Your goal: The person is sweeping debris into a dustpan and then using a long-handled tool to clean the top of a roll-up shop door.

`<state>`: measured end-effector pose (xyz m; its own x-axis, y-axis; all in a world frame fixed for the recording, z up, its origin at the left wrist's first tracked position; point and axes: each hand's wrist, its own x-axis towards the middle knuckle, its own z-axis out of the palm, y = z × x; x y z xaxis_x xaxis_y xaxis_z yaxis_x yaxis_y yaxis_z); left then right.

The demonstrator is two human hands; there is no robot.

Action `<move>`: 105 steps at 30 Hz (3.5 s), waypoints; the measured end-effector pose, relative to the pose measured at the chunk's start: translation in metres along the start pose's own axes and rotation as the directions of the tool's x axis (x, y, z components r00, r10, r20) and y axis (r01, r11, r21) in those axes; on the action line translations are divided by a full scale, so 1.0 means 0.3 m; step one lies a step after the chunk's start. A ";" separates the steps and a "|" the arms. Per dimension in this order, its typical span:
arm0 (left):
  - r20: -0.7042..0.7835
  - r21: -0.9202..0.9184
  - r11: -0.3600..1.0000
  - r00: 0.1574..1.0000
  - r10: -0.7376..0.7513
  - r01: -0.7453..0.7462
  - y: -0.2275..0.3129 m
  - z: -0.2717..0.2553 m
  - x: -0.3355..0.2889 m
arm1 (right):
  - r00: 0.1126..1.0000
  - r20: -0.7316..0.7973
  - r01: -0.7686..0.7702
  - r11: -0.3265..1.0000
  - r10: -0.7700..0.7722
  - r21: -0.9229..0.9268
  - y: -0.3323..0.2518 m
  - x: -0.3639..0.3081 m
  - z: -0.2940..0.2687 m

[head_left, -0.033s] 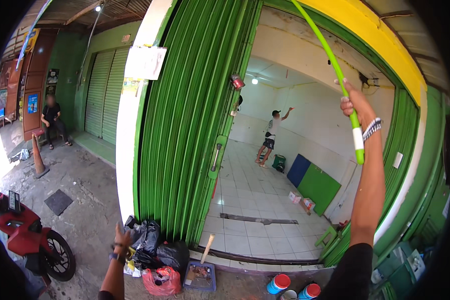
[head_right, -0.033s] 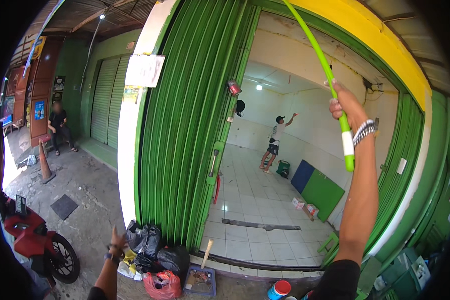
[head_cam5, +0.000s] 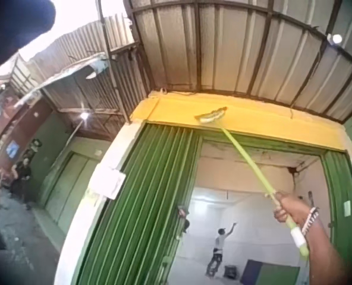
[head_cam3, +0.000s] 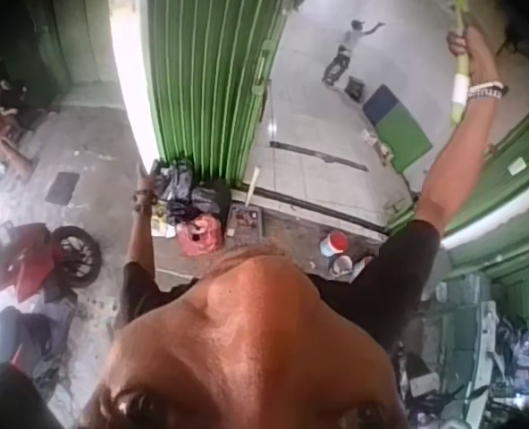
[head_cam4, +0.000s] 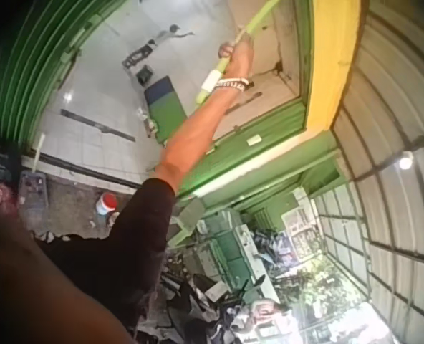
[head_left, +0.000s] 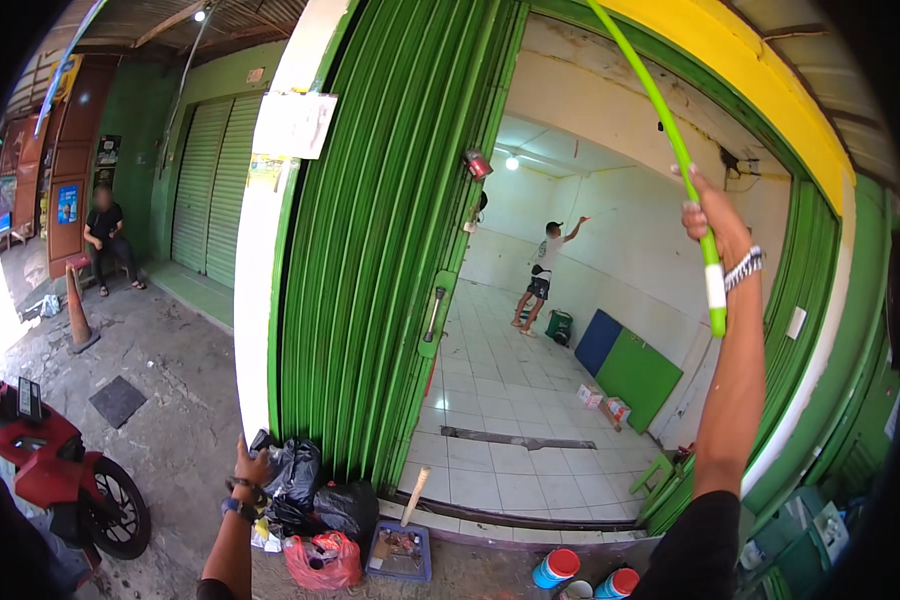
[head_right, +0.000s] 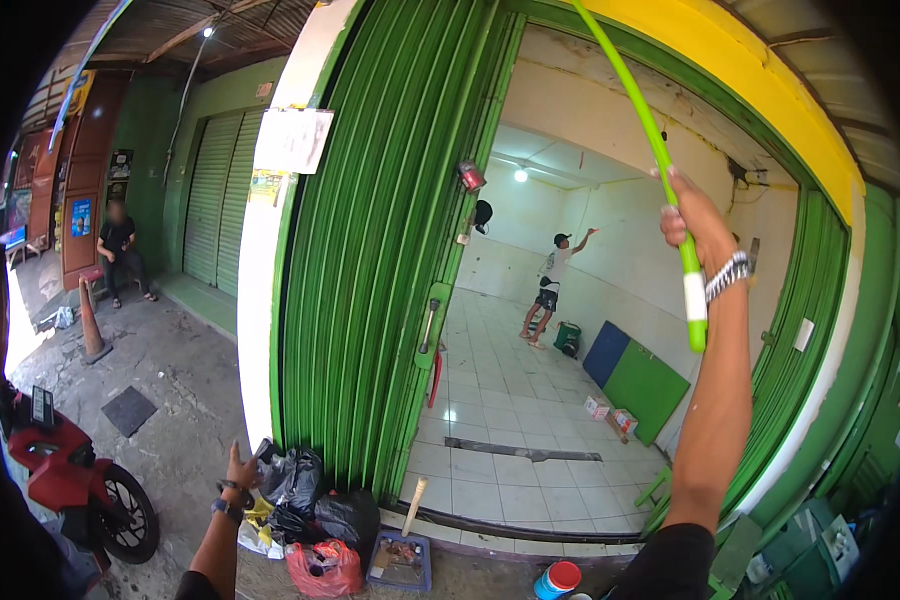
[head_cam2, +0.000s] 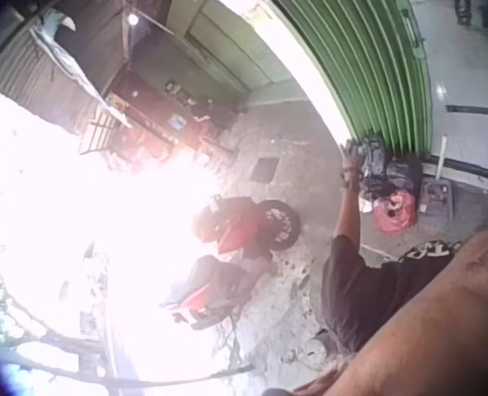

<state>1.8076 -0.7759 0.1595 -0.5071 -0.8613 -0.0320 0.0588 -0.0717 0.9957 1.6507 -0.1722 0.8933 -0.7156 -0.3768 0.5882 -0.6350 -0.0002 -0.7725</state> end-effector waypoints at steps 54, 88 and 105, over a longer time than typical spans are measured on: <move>0.175 -0.451 0.709 0.725 0.666 -0.542 2.034 0.328 -0.573 | 0.963 0.206 0.116 0.958 -0.173 0.263 -0.311 0.316 1.482; 0.561 -0.439 0.897 0.762 0.323 -0.057 0.773 -0.165 -0.841 | 0.964 0.227 0.103 0.981 -0.140 0.166 0.253 -0.226 1.753; 0.470 -0.089 0.889 0.806 -0.359 0.448 0.071 -0.811 -1.557 | 0.947 0.305 -0.126 0.989 0.098 0.076 0.892 -1.236 2.015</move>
<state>2.2549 -0.4975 0.1745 -0.8344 -0.4317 -0.3427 -0.0986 -0.4948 0.8634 1.9222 -0.5923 0.3241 -0.6508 -0.6398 0.4088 -0.5153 -0.0232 -0.8567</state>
